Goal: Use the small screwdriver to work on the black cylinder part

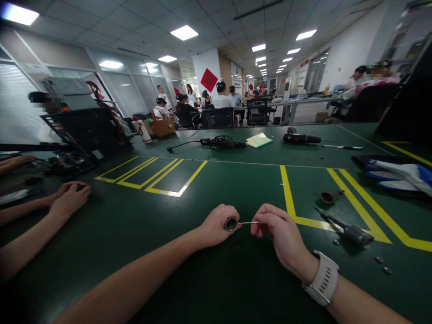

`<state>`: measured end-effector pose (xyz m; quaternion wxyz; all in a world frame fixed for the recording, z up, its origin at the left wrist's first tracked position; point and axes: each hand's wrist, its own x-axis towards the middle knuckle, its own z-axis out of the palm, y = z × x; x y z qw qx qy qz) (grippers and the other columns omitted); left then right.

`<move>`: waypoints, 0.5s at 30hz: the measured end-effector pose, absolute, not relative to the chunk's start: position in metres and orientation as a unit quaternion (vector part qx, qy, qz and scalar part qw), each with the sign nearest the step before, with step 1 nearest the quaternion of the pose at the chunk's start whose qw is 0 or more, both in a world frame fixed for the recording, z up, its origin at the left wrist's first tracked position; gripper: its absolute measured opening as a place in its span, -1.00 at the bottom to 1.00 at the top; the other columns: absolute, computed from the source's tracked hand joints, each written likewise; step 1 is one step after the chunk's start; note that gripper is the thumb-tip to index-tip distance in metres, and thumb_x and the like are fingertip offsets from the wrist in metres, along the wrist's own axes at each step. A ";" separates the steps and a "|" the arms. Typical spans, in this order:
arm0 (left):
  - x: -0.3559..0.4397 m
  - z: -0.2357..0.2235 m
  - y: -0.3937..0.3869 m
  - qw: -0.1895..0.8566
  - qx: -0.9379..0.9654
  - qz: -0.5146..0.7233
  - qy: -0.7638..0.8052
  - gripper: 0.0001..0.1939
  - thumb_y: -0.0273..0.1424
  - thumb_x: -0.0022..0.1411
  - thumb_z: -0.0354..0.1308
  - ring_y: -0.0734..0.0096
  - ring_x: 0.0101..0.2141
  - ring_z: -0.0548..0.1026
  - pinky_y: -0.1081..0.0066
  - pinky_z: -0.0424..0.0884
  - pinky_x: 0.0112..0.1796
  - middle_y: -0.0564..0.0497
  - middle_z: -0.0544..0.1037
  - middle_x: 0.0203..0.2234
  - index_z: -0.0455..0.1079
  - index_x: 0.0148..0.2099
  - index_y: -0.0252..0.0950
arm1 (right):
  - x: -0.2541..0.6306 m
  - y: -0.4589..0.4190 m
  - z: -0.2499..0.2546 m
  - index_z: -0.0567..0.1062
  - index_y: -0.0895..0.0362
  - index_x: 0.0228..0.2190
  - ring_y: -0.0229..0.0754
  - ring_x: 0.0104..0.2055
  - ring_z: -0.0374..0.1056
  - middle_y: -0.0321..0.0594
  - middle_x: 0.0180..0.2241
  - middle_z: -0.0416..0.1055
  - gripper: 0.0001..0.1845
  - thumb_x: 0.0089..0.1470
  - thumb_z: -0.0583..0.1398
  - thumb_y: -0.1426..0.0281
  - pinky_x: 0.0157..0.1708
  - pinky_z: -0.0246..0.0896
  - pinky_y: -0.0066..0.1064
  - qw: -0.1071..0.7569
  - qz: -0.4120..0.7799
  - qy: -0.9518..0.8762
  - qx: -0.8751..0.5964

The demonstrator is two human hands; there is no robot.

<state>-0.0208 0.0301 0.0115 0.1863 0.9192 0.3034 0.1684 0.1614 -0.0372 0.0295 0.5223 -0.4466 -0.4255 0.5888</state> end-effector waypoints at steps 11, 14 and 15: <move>-0.020 0.013 0.028 0.162 0.928 0.148 0.300 -0.93 -0.42 0.15 0.13 0.44 -0.41 0.38 0.41 0.24 -0.30 0.05 0.43 -0.45 0.31 -0.35 -0.32 | 0.165 -0.031 0.031 0.39 0.13 -0.67 -0.24 -0.62 0.22 -0.26 -0.69 0.36 -0.84 -0.14 0.16 0.38 -0.58 0.05 -0.38 0.507 0.596 -0.408 -0.471; -0.020 0.015 0.027 0.161 0.928 0.143 0.305 -0.93 -0.43 0.14 0.12 0.44 -0.42 0.38 0.41 0.24 -0.31 0.04 0.44 -0.45 0.31 -0.35 -0.33 | 0.165 -0.031 0.030 0.38 0.13 -0.68 -0.24 -0.63 0.21 -0.27 -0.70 0.35 -0.84 -0.14 0.16 0.38 -0.59 0.02 -0.40 0.506 0.596 -0.404 -0.475; -0.020 0.016 0.027 0.161 0.928 0.142 0.304 -0.93 -0.43 0.15 0.12 0.44 -0.42 0.38 0.41 0.24 -0.31 0.04 0.44 -0.45 0.31 -0.36 -0.33 | 0.165 -0.031 0.030 0.38 0.13 -0.68 -0.25 -0.63 0.21 -0.28 -0.70 0.35 -0.84 -0.15 0.16 0.38 -0.59 0.02 -0.40 0.506 0.596 -0.402 -0.476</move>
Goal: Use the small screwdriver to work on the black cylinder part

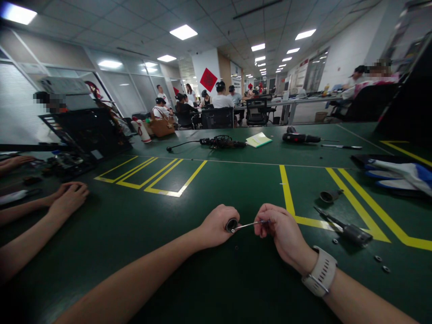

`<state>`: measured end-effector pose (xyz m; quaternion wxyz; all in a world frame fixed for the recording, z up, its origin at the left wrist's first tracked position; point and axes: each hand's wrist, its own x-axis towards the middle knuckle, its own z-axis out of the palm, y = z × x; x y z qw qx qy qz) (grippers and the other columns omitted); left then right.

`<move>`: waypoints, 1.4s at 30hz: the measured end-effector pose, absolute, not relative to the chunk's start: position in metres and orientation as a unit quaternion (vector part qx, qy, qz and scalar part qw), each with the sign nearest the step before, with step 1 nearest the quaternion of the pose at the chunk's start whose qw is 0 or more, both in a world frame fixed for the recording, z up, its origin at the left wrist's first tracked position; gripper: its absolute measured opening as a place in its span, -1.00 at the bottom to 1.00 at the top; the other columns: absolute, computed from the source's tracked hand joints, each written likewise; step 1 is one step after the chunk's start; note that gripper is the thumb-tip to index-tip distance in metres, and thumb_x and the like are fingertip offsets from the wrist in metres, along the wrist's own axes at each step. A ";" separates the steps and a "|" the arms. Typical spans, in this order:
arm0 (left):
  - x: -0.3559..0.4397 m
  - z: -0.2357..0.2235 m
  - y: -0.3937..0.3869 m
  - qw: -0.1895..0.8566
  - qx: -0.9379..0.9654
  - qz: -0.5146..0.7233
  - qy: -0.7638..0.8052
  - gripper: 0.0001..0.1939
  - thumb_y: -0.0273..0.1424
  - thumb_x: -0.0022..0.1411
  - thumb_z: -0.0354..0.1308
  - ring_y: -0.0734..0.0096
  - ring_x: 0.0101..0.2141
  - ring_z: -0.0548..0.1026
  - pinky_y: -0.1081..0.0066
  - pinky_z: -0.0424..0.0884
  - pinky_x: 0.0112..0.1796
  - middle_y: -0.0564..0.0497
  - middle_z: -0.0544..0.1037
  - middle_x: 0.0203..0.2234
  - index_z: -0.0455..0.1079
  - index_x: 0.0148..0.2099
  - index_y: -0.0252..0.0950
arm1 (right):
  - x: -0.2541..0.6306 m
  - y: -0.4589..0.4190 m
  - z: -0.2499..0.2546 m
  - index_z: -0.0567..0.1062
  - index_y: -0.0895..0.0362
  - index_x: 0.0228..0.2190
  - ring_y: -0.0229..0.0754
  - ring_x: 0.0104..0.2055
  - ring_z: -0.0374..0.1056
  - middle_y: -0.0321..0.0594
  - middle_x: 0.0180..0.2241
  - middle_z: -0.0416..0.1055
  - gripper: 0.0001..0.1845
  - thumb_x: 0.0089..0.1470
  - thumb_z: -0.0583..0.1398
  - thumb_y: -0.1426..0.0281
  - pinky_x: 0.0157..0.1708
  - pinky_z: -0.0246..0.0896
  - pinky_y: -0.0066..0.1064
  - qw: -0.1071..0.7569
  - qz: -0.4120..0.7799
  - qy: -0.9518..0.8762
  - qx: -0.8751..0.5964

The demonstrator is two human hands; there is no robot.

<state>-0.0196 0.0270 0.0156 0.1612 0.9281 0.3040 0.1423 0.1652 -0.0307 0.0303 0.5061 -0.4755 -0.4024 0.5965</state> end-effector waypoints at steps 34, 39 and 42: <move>-0.020 0.001 0.035 0.329 0.823 0.303 0.350 -0.77 -0.32 0.03 0.23 0.55 -0.52 0.28 0.53 0.21 -0.49 0.14 0.31 -0.57 0.26 -0.47 -0.33 | 0.148 -0.064 0.032 0.39 0.08 -0.39 -0.14 -0.43 0.26 -0.21 -0.46 0.34 -0.84 0.16 0.03 0.44 -0.45 0.18 -0.31 0.429 0.239 -0.764 -0.419; -0.018 0.000 0.035 0.351 0.798 0.354 0.339 -0.77 -0.35 0.04 0.20 0.58 -0.57 0.24 0.54 0.17 -0.53 0.15 0.27 -0.61 0.22 -0.51 -0.33 | 0.144 -0.064 0.026 0.34 0.07 -0.35 -0.14 -0.33 0.31 -0.21 -0.39 0.34 -0.85 0.21 -0.01 0.43 -0.35 0.26 -0.30 0.443 0.228 -0.765 -0.408; -0.019 -0.002 0.036 0.378 0.786 0.361 0.331 -0.77 -0.34 0.03 0.20 0.59 -0.58 0.23 0.55 0.17 -0.54 0.15 0.27 -0.61 0.22 -0.50 -0.33 | 0.145 -0.062 0.025 0.34 0.06 -0.34 -0.15 -0.31 0.33 -0.23 -0.40 0.34 -0.87 0.21 0.00 0.43 -0.33 0.29 -0.31 0.449 0.232 -0.762 -0.405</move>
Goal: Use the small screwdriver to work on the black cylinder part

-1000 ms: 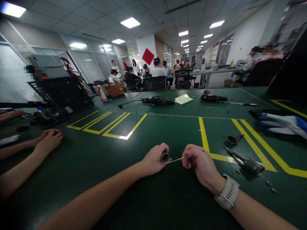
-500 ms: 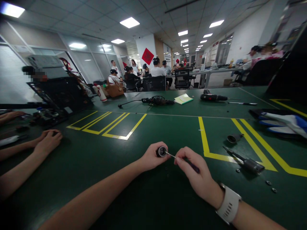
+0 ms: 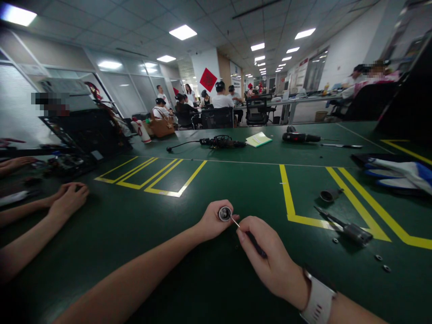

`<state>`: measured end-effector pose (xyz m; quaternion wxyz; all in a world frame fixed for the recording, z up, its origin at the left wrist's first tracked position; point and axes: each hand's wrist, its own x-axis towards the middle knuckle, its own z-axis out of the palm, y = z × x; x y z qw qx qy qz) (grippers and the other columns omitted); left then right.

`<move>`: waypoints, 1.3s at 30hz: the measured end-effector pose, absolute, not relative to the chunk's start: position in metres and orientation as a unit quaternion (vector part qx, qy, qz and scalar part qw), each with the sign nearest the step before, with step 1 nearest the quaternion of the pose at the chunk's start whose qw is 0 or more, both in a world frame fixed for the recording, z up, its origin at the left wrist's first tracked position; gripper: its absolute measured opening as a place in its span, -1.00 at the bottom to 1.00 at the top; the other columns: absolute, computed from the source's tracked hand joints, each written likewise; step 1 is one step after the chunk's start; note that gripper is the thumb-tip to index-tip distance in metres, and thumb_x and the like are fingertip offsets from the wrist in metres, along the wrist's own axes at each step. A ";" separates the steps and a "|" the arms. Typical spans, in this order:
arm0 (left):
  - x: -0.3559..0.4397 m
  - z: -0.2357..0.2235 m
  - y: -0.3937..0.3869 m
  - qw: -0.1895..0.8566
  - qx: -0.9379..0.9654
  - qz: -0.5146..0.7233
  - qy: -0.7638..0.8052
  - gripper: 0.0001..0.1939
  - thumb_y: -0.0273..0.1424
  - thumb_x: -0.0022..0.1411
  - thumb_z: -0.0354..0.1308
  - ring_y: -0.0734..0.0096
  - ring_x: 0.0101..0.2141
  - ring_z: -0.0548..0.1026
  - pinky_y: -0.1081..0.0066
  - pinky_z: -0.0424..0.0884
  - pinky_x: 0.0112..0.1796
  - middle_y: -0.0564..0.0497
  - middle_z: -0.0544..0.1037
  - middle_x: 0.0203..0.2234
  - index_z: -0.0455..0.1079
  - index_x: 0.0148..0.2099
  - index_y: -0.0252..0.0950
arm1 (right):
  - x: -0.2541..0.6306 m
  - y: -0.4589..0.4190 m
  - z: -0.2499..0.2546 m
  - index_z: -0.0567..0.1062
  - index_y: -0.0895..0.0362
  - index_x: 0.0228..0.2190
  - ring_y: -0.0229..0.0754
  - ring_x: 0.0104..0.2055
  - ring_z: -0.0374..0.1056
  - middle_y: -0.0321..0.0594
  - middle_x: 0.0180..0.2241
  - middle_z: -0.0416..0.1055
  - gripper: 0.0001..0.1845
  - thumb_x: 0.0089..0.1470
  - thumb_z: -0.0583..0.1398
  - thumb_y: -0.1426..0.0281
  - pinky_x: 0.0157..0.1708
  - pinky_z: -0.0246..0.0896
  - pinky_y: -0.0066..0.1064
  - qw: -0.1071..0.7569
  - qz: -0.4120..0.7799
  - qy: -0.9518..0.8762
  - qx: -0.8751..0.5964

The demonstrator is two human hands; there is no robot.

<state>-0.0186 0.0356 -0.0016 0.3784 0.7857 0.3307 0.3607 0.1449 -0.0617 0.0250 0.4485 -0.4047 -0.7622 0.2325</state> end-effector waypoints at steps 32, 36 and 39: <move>-0.021 0.006 0.032 0.225 0.903 0.194 0.309 -0.94 -0.49 0.01 0.16 0.52 -0.51 0.34 0.50 0.23 -0.41 0.12 0.38 -0.56 0.32 -0.43 -0.32 | 0.153 -0.058 0.038 0.38 0.12 -0.50 -0.19 -0.50 0.26 -0.23 -0.54 0.34 -0.74 0.15 0.00 0.36 -0.53 0.14 -0.35 0.415 0.282 -0.729 -0.465; -0.023 0.005 0.034 0.237 0.907 0.205 0.280 -0.92 -0.44 0.08 0.15 0.53 -0.48 0.37 0.48 0.25 -0.33 0.11 0.41 -0.53 0.31 -0.41 -0.32 | 0.156 -0.045 0.034 0.40 0.13 -0.58 -0.18 -0.48 0.30 -0.22 -0.56 0.39 -0.78 0.05 0.08 0.36 -0.47 0.21 -0.34 0.498 0.457 -0.566 -0.472; -0.023 0.004 0.037 0.241 0.909 0.204 0.272 -0.88 -0.39 0.10 0.15 0.52 -0.46 0.38 0.46 0.25 -0.30 0.11 0.42 -0.53 0.31 -0.42 -0.32 | 0.156 -0.041 0.032 0.39 0.15 -0.58 -0.19 -0.52 0.30 -0.20 -0.58 0.40 -0.80 0.01 0.10 0.36 -0.50 0.22 -0.33 0.526 0.521 -0.479 -0.472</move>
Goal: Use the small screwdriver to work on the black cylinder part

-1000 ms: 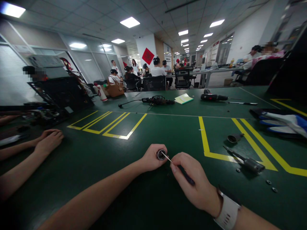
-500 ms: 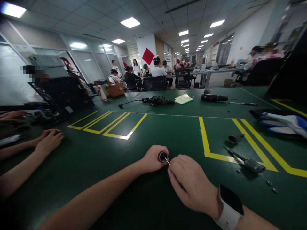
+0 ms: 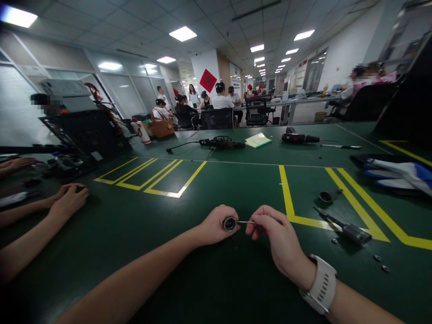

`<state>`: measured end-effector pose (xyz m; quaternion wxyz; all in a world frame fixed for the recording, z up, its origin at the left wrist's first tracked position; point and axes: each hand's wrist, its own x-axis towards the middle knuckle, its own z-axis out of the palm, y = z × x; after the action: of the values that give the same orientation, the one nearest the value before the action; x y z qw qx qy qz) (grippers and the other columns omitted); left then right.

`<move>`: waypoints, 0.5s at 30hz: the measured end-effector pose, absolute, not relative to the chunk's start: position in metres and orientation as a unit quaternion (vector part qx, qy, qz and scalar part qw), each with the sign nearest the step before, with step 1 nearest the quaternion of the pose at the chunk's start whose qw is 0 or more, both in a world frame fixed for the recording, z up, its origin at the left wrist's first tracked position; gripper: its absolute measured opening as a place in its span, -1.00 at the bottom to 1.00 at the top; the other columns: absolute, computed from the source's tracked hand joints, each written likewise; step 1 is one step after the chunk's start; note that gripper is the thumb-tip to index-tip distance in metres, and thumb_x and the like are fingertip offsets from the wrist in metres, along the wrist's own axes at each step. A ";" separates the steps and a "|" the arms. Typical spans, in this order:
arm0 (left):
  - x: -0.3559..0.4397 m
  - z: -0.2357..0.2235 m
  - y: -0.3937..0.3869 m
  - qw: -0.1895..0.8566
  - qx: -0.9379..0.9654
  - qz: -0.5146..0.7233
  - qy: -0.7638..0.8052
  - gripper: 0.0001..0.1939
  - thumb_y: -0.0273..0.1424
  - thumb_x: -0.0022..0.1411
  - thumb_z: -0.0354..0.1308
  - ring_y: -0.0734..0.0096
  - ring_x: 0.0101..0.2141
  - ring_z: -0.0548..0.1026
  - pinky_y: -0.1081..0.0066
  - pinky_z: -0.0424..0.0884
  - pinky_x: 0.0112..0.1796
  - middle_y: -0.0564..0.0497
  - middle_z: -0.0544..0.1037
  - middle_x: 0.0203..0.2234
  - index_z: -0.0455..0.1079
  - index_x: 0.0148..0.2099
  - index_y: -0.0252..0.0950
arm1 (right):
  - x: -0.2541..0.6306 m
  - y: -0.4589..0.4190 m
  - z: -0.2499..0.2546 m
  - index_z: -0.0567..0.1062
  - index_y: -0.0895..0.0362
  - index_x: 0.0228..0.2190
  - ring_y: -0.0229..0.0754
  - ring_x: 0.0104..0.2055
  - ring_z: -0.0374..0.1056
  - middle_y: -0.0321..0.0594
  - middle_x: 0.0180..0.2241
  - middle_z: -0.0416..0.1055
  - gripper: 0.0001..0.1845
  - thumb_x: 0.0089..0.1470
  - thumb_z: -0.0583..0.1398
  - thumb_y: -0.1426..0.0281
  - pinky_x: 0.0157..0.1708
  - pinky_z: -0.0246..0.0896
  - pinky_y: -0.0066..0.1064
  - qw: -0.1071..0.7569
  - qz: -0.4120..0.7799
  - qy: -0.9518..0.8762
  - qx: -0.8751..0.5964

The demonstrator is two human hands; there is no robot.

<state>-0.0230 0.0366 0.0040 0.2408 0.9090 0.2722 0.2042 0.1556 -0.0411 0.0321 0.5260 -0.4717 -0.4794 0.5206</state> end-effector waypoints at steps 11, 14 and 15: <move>-0.021 0.003 0.038 0.168 0.918 0.207 0.295 -0.95 -0.51 0.07 0.12 0.45 -0.40 0.39 0.36 0.13 -0.25 0.10 0.43 -0.51 0.30 -0.41 -0.31 | 0.143 -0.069 0.039 0.40 0.15 -0.41 -0.15 -0.43 0.21 -0.15 -0.46 0.35 -0.81 0.13 0.00 0.50 -0.43 0.13 -0.29 0.306 0.083 -0.861 -0.399; -0.021 0.006 0.037 0.153 0.926 0.196 0.284 -0.96 -0.49 0.08 0.12 0.42 -0.39 0.38 0.37 0.11 -0.27 0.09 0.42 -0.51 0.30 -0.40 -0.31 | 0.146 -0.066 0.041 0.38 0.14 -0.44 -0.18 -0.48 0.22 -0.19 -0.51 0.33 -0.78 0.16 -0.02 0.44 -0.49 0.13 -0.33 0.340 0.142 -0.824 -0.431; -0.021 0.006 0.036 0.149 0.928 0.192 0.281 -0.95 -0.47 0.09 0.12 0.42 -0.38 0.38 0.37 0.11 -0.27 0.09 0.42 -0.50 0.30 -0.40 -0.30 | 0.148 -0.063 0.042 0.38 0.13 -0.46 -0.19 -0.49 0.22 -0.21 -0.53 0.33 -0.76 0.17 -0.02 0.41 -0.52 0.13 -0.35 0.364 0.180 -0.798 -0.446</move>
<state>-0.0211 0.0360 0.0063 0.1491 0.9284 0.2806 0.1925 0.1476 -0.0630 0.0417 0.3638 -0.4459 -0.7978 0.1800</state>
